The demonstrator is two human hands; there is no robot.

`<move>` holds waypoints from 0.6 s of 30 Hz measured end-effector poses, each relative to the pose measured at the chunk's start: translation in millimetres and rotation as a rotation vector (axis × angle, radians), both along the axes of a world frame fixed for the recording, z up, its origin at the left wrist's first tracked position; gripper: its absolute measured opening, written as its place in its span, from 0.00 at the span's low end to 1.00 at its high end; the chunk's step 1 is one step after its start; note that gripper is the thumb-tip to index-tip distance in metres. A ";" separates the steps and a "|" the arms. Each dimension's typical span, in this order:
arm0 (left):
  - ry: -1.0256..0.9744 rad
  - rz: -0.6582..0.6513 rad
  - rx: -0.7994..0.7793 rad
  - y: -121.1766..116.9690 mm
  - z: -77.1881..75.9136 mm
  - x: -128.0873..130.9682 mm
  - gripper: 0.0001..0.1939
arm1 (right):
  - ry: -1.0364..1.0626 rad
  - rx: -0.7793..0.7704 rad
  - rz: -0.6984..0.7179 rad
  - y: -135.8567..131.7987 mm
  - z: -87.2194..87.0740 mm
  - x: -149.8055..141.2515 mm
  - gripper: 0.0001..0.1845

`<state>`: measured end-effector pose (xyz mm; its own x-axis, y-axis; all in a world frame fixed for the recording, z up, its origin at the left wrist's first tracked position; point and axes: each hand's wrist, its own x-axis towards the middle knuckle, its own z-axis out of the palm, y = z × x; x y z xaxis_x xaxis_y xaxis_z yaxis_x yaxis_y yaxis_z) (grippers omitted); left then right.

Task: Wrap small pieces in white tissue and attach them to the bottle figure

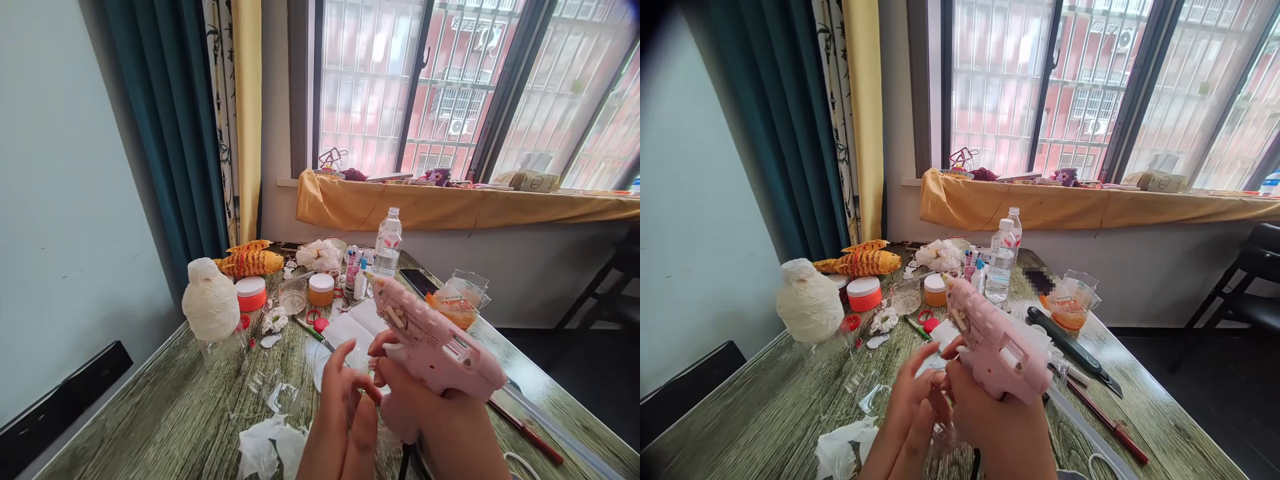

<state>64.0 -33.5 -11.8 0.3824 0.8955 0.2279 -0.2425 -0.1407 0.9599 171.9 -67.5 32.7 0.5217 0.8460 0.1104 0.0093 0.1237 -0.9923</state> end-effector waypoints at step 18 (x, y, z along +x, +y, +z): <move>-0.164 0.021 -0.257 -5.8 9.1 -1.5 0.35 | -0.105 0.105 -0.018 -7.4 7.3 -15.4 0.11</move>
